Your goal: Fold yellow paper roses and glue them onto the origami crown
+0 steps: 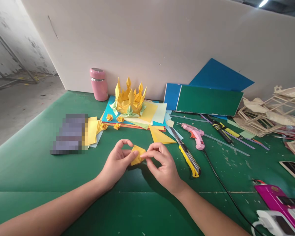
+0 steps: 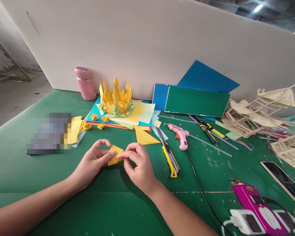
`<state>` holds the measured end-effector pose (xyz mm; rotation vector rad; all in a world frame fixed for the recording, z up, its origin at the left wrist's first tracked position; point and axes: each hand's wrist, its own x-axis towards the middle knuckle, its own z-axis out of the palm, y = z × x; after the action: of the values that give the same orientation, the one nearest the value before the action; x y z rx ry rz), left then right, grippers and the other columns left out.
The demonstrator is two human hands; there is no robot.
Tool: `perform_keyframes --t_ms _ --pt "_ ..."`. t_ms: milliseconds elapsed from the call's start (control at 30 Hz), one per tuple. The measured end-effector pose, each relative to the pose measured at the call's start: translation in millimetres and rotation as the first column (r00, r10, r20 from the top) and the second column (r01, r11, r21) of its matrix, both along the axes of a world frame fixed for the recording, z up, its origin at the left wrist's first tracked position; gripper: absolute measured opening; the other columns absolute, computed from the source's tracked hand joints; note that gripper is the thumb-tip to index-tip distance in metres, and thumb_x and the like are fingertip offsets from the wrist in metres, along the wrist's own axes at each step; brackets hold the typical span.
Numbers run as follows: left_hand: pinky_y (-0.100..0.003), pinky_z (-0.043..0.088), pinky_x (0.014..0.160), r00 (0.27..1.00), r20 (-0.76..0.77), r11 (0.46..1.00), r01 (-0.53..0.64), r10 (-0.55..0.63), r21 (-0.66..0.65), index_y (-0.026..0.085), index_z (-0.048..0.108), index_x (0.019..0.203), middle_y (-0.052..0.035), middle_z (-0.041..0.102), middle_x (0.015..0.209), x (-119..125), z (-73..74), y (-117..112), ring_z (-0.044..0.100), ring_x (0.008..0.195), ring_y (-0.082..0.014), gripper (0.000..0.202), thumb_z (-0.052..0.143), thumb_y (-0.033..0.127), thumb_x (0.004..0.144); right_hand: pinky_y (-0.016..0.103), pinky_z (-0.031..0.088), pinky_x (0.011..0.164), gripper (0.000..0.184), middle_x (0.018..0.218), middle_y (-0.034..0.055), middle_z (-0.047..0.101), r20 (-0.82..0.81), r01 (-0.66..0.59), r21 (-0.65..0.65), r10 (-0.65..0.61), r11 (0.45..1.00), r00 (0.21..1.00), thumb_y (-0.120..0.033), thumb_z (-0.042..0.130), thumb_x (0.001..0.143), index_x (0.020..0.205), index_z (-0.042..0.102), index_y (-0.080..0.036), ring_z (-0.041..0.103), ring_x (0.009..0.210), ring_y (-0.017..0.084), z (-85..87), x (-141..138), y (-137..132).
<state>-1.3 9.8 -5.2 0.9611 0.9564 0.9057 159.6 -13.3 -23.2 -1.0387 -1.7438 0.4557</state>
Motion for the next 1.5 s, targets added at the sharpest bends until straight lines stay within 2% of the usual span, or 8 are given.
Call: perform_keyframes --t_ms 100,200,467,733,967,1167,1333,1500 --pt "-0.021 0.036 0.051 0.997 -0.063 0.999 0.044 -0.042 0.031 0.02 0.051 0.081 0.0038 0.062 0.057 -0.4 -3.2 1.4 0.054 0.053 -0.0115 0.038 0.072 0.048 0.066 0.034 0.051 0.072 0.032 0.084 0.0041 0.059 0.155 -0.047 0.123 0.027 0.991 0.988 -0.005 0.046 0.083 0.089 0.068 -0.028 0.057 0.08 0.018 0.0 1.8 -0.2" --pt "-0.025 0.042 0.057 0.992 -0.119 0.998 0.048 -0.043 0.038 0.018 0.057 0.082 0.0014 0.064 0.061 -0.3 -4.9 2.4 0.059 0.059 -0.0146 0.039 0.072 0.05 0.064 0.033 0.052 0.07 0.036 0.085 0.0041 0.065 0.24 -0.139 0.144 0.102 0.98 0.965 -0.004 0.042 0.085 0.098 0.066 -0.028 0.059 0.079 0.017 -0.2 3.5 0.5" --pt "-0.024 0.044 0.057 0.986 -0.152 0.998 0.064 -0.066 -0.021 0.016 0.064 0.084 0.0023 0.061 0.065 -1.2 0.2 3.2 0.055 0.057 -0.0117 0.034 0.069 0.045 0.066 0.029 0.054 0.07 0.017 0.086 0.0055 0.066 0.285 -0.179 0.112 0.141 0.977 0.948 -0.016 0.053 0.089 0.095 0.067 -0.024 0.063 0.079 0.016 -3.0 8.0 2.8" --pt "-0.026 0.042 0.058 0.965 -0.165 0.979 0.202 -0.202 -0.018 0.018 0.062 0.089 0.0007 0.067 0.066 -6.2 4.9 3.6 0.059 0.061 -0.0162 0.027 0.056 0.023 0.064 0.028 0.053 0.068 0.014 0.084 0.004 0.066 0.229 -0.237 -0.015 0.235 0.971 0.945 -0.021 0.056 0.088 0.086 0.069 -0.025 0.063 0.076 0.016 -0.8 11.4 6.0" --pt "-0.026 0.044 0.06 0.946 -0.178 0.958 0.282 -0.27 0.045 0.017 0.062 0.095 -0.0027 0.072 0.075 -6.2 -2.1 4.5 0.062 0.065 -0.0165 0.029 0.061 0.021 0.067 0.027 0.05 0.065 0.016 0.078 0.0036 0.064 0.21 -0.173 -0.029 0.176 0.984 0.962 -0.021 0.053 0.09 0.079 0.065 -0.022 0.061 0.072 0.015 -2.3 7.1 4.5" --pt "-0.027 0.045 0.067 0.933 -0.152 0.942 0.334 -0.326 0.026 0.016 0.061 0.102 -0.0045 0.073 0.081 -5.8 -0.9 3.5 0.064 0.074 -0.0176 0.031 0.063 0.025 0.072 0.027 0.047 0.061 0.016 0.071 0.0021 0.059 0.253 -0.102 -0.013 0.102 0.995 0.962 -0.023 0.053 0.089 0.076 0.06 -0.021 0.057 0.066 0.015 -4.3 5.2 2.9" --pt "-0.026 0.045 0.068 0.92 -0.064 0.922 0.384 -0.386 -0.047 0.016 0.06 0.102 -0.0044 0.073 0.086 -6.4 3.4 2.8 0.064 0.076 -0.0166 0.034 0.063 0.018 0.068 0.025 0.043 0.058 0.016 0.067 0.0006 0.056 0.282 -0.061 -0.018 0.064 0.998 0.957 -0.021 0.054 0.088 0.073 0.059 -0.02 0.053 0.062 0.014 -5.0 3.7 2.1" --pt "-0.027 0.045 0.076 0.922 -0.068 0.924 0.38 -0.382 -0.04 0.016 0.058 0.1 -0.0033 0.072 0.087 -4.9 6.4 2.5 0.065 0.084 -0.017 0.039 0.069 0.014 0.063 0.024 0.042 0.059 0.016 0.069 0.0004 0.056 0.266 -0.059 -0.033 0.065 0.998 0.962 -0.02 0.055 0.088 0.073 0.06 -0.02 0.053 0.063 0.014 -5.3 3.5 1.6"
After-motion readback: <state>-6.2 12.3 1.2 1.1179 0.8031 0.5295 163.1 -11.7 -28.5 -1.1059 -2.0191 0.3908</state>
